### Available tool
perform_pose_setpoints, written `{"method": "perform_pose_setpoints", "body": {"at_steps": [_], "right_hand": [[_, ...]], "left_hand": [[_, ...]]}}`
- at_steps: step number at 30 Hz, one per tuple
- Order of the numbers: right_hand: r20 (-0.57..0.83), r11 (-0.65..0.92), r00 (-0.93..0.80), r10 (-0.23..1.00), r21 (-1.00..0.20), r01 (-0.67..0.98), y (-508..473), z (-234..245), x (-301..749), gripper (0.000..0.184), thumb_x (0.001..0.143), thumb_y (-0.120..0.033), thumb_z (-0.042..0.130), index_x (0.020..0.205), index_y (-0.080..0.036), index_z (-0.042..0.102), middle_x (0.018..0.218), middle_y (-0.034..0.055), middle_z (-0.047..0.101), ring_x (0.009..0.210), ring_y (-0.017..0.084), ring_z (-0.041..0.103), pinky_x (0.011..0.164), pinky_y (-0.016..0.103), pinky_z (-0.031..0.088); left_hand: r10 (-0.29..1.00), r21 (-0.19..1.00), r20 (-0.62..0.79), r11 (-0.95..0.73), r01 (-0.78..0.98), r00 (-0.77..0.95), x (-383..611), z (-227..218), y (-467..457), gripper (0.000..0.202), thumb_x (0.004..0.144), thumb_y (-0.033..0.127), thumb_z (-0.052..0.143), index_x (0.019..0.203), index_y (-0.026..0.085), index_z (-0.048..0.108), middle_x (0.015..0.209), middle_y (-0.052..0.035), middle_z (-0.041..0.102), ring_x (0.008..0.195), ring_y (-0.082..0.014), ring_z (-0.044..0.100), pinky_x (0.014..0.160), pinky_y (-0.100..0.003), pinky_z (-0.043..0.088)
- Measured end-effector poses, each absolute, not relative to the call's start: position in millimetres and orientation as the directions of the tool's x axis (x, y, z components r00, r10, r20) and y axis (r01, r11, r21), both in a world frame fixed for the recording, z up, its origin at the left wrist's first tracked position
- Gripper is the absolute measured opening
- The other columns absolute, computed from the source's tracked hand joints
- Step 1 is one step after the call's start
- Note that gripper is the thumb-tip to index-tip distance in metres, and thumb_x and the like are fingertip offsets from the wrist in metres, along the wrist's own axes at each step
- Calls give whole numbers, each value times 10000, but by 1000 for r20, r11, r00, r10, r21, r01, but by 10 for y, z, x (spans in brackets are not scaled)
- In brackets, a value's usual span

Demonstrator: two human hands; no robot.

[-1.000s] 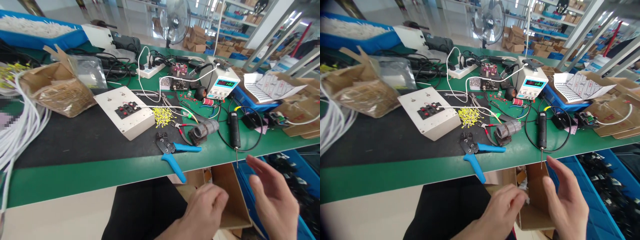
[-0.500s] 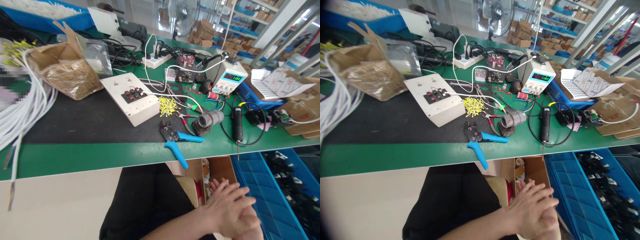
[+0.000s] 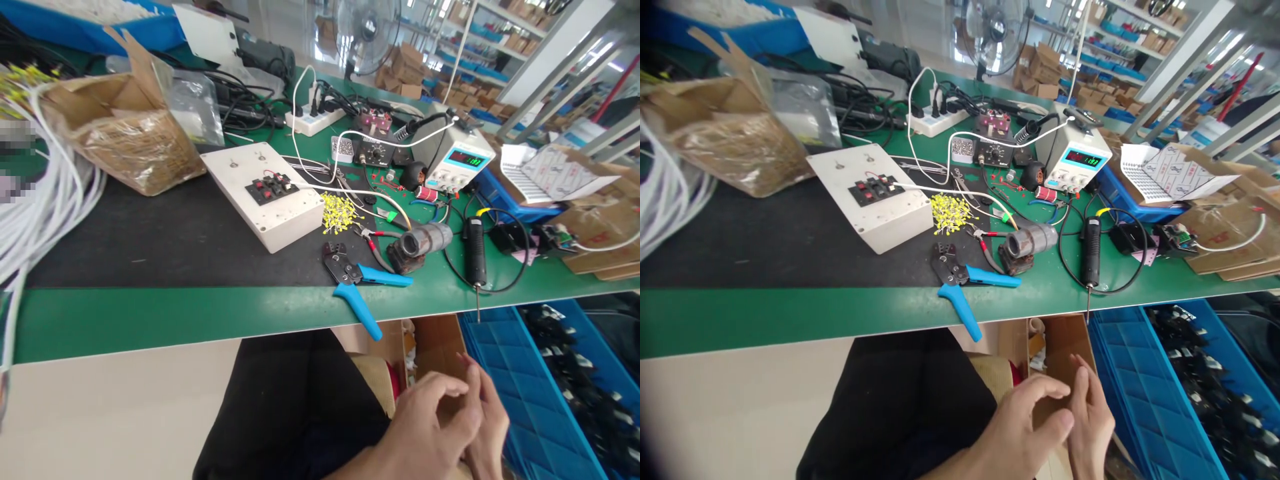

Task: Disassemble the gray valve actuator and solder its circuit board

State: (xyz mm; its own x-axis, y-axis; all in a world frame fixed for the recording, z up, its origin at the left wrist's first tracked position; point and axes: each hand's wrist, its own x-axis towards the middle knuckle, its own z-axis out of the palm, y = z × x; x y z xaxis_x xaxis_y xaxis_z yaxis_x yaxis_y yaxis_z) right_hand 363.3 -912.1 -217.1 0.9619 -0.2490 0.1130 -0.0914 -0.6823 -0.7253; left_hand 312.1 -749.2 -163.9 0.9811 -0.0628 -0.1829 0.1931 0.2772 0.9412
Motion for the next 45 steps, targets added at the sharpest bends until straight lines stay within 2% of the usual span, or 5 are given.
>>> {"method": "perform_pose_setpoints", "body": {"at_steps": [11,28,34,41,45], "right_hand": [[236,-613,965,-116,-782,117,-8498,-1917,3733,427,994,-554,659,1250,-214,686,1102,67,765,1034,230,732,906,276,547],[10,-569,999,54,-821,39,-8338,-2195,3518,420,984,-550,661,1236,-216,696,1072,78,769,928,215,768,743,209,630],[-29,-535,993,110,-844,35,-8332,-2359,3463,366,1012,-495,642,1271,-238,674,1152,71,747,1029,234,745,887,278,624],[214,-586,970,115,-774,241,-8239,-2142,3352,377,1045,-379,583,1394,-238,594,1401,117,613,1261,298,609,1047,448,535],[363,-526,869,337,-693,493,-8331,-2301,3386,434,1085,-341,377,1477,-243,534,1475,108,568,1400,327,496,1186,612,377]], "left_hand": [[105,972,-201,149,184,974,2790,-2080,-7015,164,943,231,609,1068,184,705,956,-57,760,885,-178,708,846,-263,539],[122,959,-251,163,230,960,2805,-2180,-6869,162,952,304,623,1024,198,721,952,-62,771,870,-195,704,831,-261,527],[145,944,-329,93,318,933,2880,-2340,-6921,499,988,522,588,628,179,542,630,5,547,636,-136,503,621,-253,385],[-107,659,-428,643,391,897,3186,-2339,-7215,622,963,650,578,1397,208,628,1272,-137,718,1230,-288,653,1087,-427,487],[-155,527,-488,732,431,859,3176,-2254,-7420,712,927,749,530,1262,153,726,1350,-183,686,1377,-328,567,1210,-470,393]]}}
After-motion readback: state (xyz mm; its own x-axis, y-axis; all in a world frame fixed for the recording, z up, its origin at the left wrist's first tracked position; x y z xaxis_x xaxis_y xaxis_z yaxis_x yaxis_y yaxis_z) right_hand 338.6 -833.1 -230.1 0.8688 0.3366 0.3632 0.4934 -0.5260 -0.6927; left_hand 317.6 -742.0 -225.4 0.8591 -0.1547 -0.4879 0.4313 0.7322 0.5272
